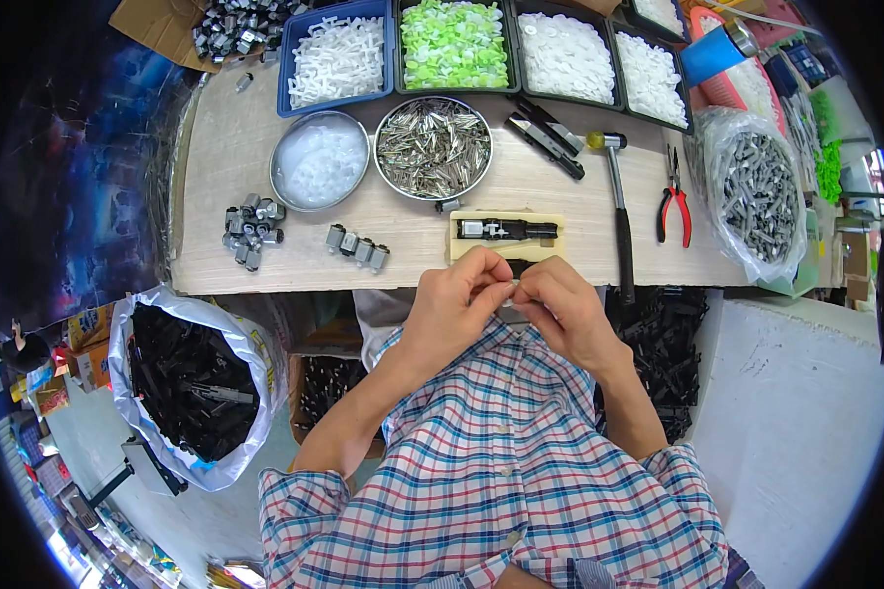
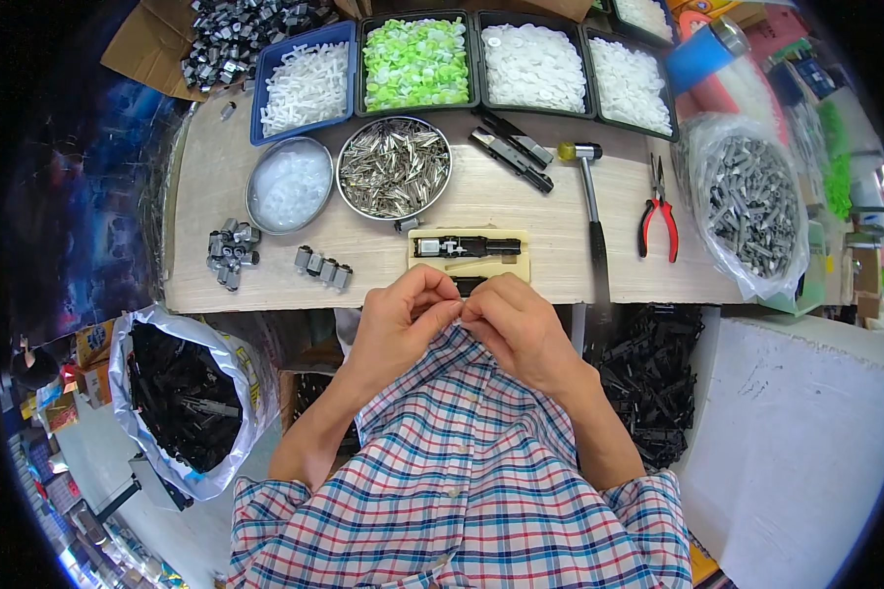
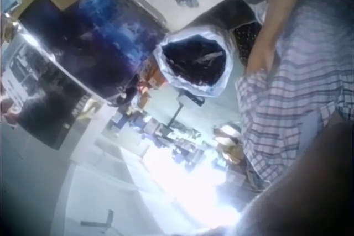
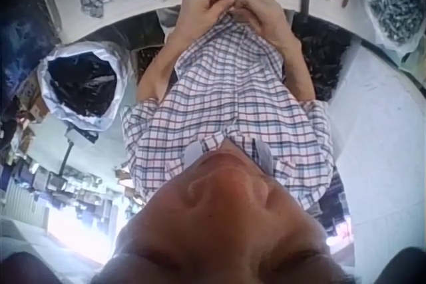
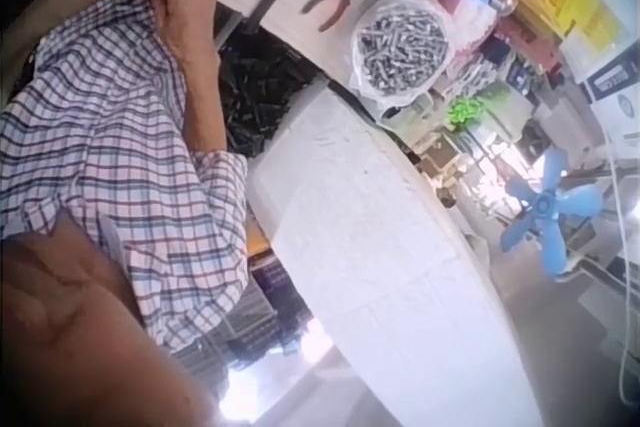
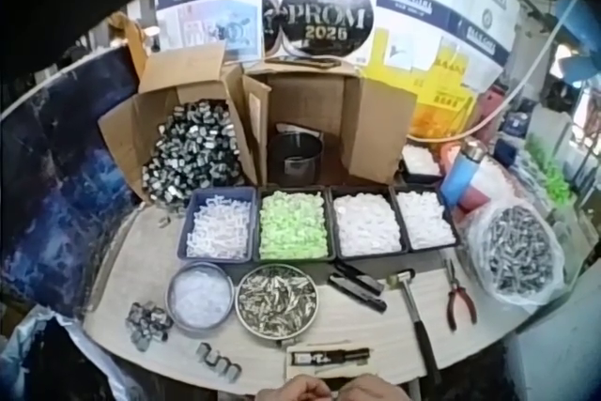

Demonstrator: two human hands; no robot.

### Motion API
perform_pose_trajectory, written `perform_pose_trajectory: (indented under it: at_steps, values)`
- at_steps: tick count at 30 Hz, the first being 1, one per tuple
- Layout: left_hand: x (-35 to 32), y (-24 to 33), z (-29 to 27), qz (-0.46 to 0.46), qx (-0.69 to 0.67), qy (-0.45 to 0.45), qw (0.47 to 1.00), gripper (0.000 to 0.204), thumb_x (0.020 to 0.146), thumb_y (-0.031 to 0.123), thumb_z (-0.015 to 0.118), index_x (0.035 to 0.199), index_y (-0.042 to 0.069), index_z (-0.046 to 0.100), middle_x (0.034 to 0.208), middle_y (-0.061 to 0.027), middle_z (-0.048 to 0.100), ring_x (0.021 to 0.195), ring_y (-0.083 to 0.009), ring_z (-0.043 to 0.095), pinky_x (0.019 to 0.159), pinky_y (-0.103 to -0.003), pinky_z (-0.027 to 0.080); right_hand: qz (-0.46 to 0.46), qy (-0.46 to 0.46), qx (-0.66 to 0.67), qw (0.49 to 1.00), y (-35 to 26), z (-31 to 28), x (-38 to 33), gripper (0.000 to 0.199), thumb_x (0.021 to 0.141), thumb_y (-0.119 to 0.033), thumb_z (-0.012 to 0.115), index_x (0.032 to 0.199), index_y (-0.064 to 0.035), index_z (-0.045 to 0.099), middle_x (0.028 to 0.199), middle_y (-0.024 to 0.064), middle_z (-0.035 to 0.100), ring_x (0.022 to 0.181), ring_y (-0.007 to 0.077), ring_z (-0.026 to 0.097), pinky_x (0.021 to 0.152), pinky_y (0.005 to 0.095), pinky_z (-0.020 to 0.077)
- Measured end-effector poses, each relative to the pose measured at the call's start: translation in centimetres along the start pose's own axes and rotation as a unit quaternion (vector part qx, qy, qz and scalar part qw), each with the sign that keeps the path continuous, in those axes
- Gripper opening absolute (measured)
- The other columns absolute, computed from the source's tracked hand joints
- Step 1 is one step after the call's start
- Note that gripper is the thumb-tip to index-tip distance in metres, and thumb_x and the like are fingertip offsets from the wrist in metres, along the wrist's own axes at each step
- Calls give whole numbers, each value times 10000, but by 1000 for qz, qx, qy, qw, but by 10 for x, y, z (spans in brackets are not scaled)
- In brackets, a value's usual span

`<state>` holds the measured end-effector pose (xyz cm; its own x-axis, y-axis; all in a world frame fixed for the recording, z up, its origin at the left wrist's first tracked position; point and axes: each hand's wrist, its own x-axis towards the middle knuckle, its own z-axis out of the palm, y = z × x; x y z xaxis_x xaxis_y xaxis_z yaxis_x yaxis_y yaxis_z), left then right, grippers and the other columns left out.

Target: Assembling small metal and plastic components at a workbench.

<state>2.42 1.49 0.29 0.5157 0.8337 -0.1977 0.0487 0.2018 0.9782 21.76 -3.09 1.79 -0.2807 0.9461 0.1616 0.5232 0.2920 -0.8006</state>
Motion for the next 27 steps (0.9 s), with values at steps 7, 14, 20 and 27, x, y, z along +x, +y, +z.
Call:
perform_pose_trajectory:
  at_steps: [7, 14, 20, 27]
  values:
    - [-5, -24, 9, 326, 312, 190, 872, 112, 881, -9, 671, 990, 8, 649, 999, -157, 710, 940, -327, 713, 783, -357, 581, -39, 70, -184, 980, 10, 12, 3, 197, 765, -34, 739, 921, -58, 621, 944, 87, 614, 933, 293, 599, 800, 403, 457]
    - [-21, -45, 0, 403, 465, 62, 786, 102, 837, 96, 723, 919, 44, 691, 1099, -111, 729, 1191, -298, 645, 1040, -519, 472, -27, 84, -220, 972, 22, 25, 3, 187, 768, -48, 734, 928, -66, 639, 966, 76, 611, 987, 286, 581, 834, 409, 438]
    - [-18, -54, -1, 396, 495, 57, 771, 109, 841, 147, 725, 893, 53, 705, 1131, -81, 734, 1242, -294, 625, 1109, -525, 408, -28, 74, -223, 972, 26, 30, 6, 185, 773, -66, 741, 928, -63, 640, 967, 79, 615, 981, 285, 580, 829, 405, 433]
    - [-23, -59, 1, 366, 527, 32, 766, 195, 869, 139, 670, 1033, 47, 719, 1248, -96, 694, 1340, -317, 547, 1141, -542, 369, -52, 79, -218, 971, 28, 28, 3, 211, 771, -50, 741, 962, -54, 653, 984, 82, 625, 1003, 291, 594, 848, 411, 444]
